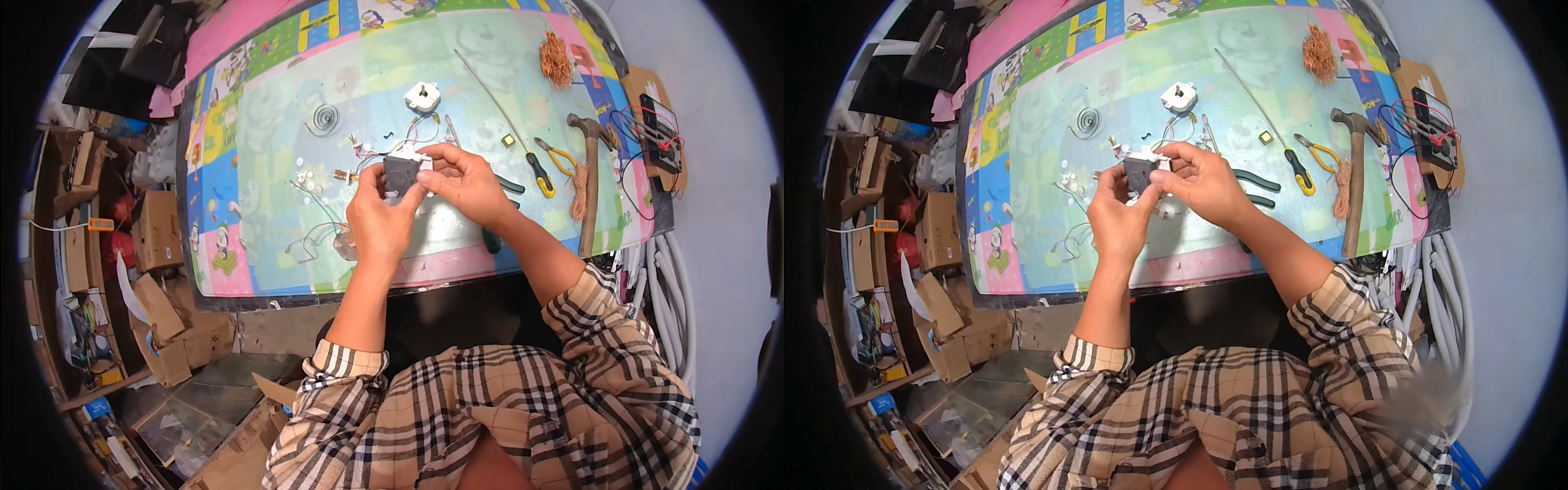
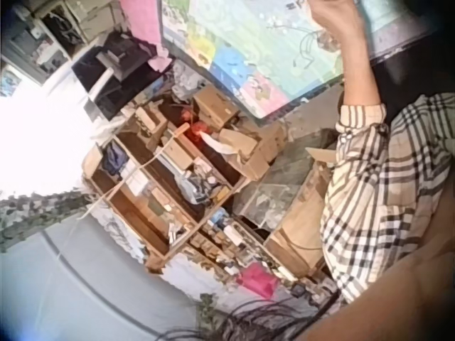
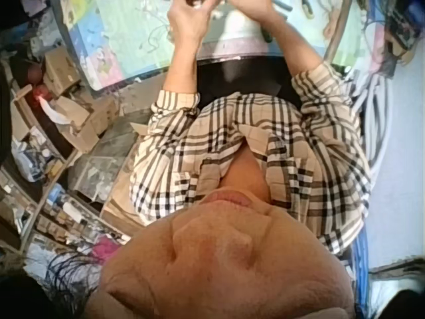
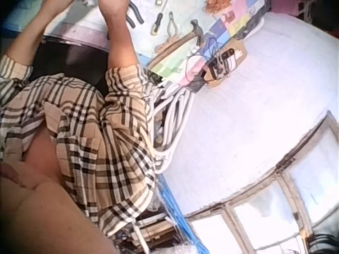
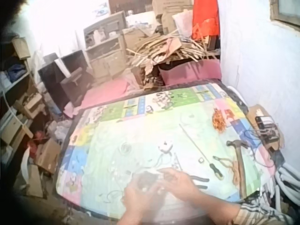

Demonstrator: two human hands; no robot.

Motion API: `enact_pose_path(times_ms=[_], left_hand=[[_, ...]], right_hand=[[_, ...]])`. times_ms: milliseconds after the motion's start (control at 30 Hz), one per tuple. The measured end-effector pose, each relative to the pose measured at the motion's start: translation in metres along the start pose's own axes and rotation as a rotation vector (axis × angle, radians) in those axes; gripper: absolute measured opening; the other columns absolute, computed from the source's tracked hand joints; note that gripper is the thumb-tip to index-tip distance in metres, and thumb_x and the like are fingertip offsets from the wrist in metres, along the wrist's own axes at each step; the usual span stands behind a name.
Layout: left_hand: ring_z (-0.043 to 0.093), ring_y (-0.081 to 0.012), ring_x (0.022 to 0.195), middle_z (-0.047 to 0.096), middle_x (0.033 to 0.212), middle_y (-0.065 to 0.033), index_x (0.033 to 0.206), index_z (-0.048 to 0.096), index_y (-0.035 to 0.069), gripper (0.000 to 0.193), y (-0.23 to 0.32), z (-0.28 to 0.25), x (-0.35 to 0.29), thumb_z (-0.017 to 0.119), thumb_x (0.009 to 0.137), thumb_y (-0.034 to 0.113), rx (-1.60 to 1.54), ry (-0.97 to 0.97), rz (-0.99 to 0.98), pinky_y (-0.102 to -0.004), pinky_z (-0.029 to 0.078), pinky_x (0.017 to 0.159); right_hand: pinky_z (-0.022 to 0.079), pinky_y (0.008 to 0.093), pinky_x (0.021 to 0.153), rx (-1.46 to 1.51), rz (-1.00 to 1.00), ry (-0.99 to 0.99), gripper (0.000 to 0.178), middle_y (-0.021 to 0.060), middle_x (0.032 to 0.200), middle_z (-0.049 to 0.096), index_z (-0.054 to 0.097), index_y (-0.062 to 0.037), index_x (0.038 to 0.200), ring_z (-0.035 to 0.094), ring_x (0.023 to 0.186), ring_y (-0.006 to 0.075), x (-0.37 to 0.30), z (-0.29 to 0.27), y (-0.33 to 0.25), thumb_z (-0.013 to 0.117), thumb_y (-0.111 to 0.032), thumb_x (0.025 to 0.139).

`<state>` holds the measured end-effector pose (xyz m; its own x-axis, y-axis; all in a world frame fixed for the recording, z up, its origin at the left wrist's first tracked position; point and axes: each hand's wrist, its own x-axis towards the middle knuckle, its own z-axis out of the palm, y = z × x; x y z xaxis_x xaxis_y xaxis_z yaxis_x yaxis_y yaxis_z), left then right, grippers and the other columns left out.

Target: The person assembles a small electrical component by hand, connecting wires and securing parts. They then use a screwdriver to tighten screws on the assembled unit and a second similar unit on the table.

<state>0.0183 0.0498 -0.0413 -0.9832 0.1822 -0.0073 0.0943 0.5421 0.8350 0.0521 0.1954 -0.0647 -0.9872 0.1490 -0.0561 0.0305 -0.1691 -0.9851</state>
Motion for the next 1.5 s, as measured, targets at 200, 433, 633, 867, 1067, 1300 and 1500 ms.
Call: enact_pose_path(times_ms=[200,433,633,867,1067,1300,1500], left_hand=[[0.061,-0.0318,0.082,0.058,0.095,-0.0162,0.11,0.051,-0.001,0.05,-0.004,0.011,-0.006,0.077,0.071,0.017,0.187,0.114,0.354,-0.0386,0.051,0.072],[0.058,-0.0107,0.083,0.063,0.105,-0.0081,0.121,0.052,-0.004,0.043,-0.011,-0.011,0.008,0.068,0.082,0.005,-0.558,-0.35,-0.1,-0.024,0.047,0.074],[0.06,-0.011,0.079,0.064,0.098,-0.0078,0.115,0.056,-0.005,0.034,-0.015,-0.014,0.012,0.066,0.086,0.01,-0.668,-0.374,-0.288,-0.0247,0.05,0.069],[0.065,-0.0164,0.074,0.063,0.09,-0.0107,0.1,0.057,-0.003,0.03,-0.015,-0.016,0.016,0.068,0.085,0.021,-0.861,-0.349,-0.46,-0.0256,0.059,0.061],[0.065,-0.0175,0.072,0.062,0.087,-0.0112,0.094,0.056,-0.003,0.029,-0.021,-0.016,0.017,0.069,0.084,0.02,-0.97,-0.366,-0.534,-0.0259,0.06,0.062],[0.065,-0.0178,0.073,0.062,0.088,-0.0112,0.092,0.056,-0.002,0.03,-0.027,-0.012,0.016,0.068,0.085,0.025,-0.758,-0.345,-0.445,-0.0277,0.059,0.062],[0.065,-0.0228,0.076,0.058,0.094,-0.0129,0.095,0.055,-0.002,0.038,-0.015,-0.018,0.015,0.055,0.093,0.036,-0.907,-0.309,-0.461,-0.0314,0.058,0.062]], right_hand=[[0.047,0.025,0.063,-0.236,0.1,-0.003,0.05,0.008,0.079,0.063,0.055,0.0042,0.116,0.058,0.071,0.0095,-0.004,-0.004,-0.009,0.075,-0.02,0.077],[0.042,0.0242,0.059,-0.243,0.093,-0.063,0.048,0.0041,0.076,0.057,0.053,0.0042,0.118,0.05,0.066,0.0075,0.0,-0.013,-0.009,0.071,-0.019,0.081],[0.041,0.0221,0.064,-0.139,0.117,-0.121,0.045,0.0005,0.079,0.054,0.051,0.0034,0.123,0.048,0.07,0.0055,-0.001,-0.011,-0.009,0.063,-0.023,0.089],[0.048,0.0248,0.072,-0.125,0.194,-0.087,0.035,0.0041,0.093,0.062,0.055,0.0004,0.122,0.055,0.076,0.01,0.003,-0.013,-0.002,0.05,-0.022,0.096],[0.047,0.0245,0.071,-0.138,0.221,-0.093,0.035,0.0038,0.094,0.061,0.057,0.0007,0.12,0.054,0.074,0.0095,0.004,-0.013,0.004,0.051,-0.023,0.096],[0.047,0.0274,0.067,-0.185,0.192,-0.133,0.053,0.0112,0.1,0.063,0.048,0.0054,0.127,0.058,0.075,0.0138,0.002,-0.011,0.009,0.058,-0.031,0.091],[0.049,0.0282,0.077,-0.001,0.334,-0.162,0.047,0.0115,0.109,0.059,0.047,0.0064,0.128,0.057,0.086,0.015,0.001,-0.013,-0.007,0.054,-0.025,0.094]])
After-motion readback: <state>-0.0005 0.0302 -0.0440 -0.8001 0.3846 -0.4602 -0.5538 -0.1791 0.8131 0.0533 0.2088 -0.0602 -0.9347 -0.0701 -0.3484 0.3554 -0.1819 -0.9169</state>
